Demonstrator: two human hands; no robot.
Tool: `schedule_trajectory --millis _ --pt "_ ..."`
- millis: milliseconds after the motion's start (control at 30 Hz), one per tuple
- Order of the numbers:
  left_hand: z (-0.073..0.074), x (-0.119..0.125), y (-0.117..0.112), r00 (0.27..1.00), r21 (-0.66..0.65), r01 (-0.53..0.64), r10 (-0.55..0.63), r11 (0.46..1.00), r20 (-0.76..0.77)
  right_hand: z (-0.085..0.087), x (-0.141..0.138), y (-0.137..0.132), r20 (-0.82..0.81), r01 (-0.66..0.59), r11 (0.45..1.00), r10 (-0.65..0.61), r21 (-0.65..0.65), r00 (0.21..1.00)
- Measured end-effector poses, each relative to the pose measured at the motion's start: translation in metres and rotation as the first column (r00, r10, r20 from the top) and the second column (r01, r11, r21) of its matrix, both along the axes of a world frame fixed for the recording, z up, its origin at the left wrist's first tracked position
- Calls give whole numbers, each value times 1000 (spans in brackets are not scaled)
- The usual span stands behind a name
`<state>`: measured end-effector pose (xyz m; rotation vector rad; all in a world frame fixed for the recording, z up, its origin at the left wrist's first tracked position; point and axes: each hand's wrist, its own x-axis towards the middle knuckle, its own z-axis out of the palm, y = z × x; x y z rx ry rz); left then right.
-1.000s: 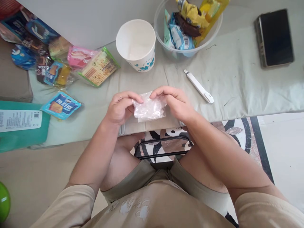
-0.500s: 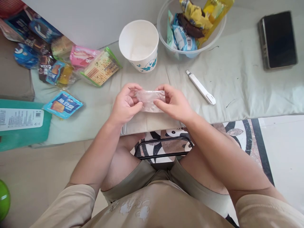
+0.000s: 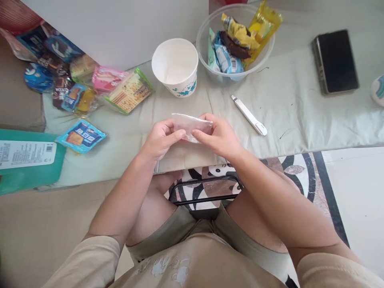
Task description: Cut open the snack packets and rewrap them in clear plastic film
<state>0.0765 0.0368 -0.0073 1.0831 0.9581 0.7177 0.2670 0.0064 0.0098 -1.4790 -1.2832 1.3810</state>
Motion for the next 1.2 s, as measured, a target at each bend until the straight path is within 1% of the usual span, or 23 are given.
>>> schedule_trajectory --millis 133,300,433,567,667,733,833,933,1000,1100,1167,1200 --pt "-2 3 -1 1000 27 8 -8 1000 -13 -5 -2 -3 -4 11 999 -11 41 1000" --pt "-7 4 0 999 53 -45 46 998 -24 -12 -3 6 -9 -39 998 40 39 999" --pt "-9 5 5 994 72 -105 106 992 0 -12 -4 12 1 -99 995 99 20 995" --pt "-9 5 10 978 146 -194 204 970 -55 -12 -7 11 24 -110 994 109 12 994" --pt "-8 6 11 959 141 -266 277 954 -66 -12 -9 11 -23 -114 993 114 -2 993" --pt "-7 7 11 950 107 -303 309 947 -46 -12 -9 13 -107 -114 993 111 -14 988" --pt "-6 9 11 945 53 -327 327 943 17 -12 -9 14 -235 -81 997 78 -2 969" --pt "-5 9 10 961 21 -268 266 963 72 -11 -9 15 -240 -49 999 49 8 970" --pt "-6 8 7 970 23 -236 233 972 74 -10 -9 14 -230 -31 1000 31 7 973" --pt "-6 -1 7 962 93 -275 273 957 29 -10 -8 14 -273 37 999 -30 18 962" --pt "-3 -11 14 946 154 -322 324 934 9 -10 -7 15 -298 107 994 -100 9 949" --pt "1 -16 21 939 203 -336 345 920 -9 -10 -6 16 -302 143 990 -139 -9 943"
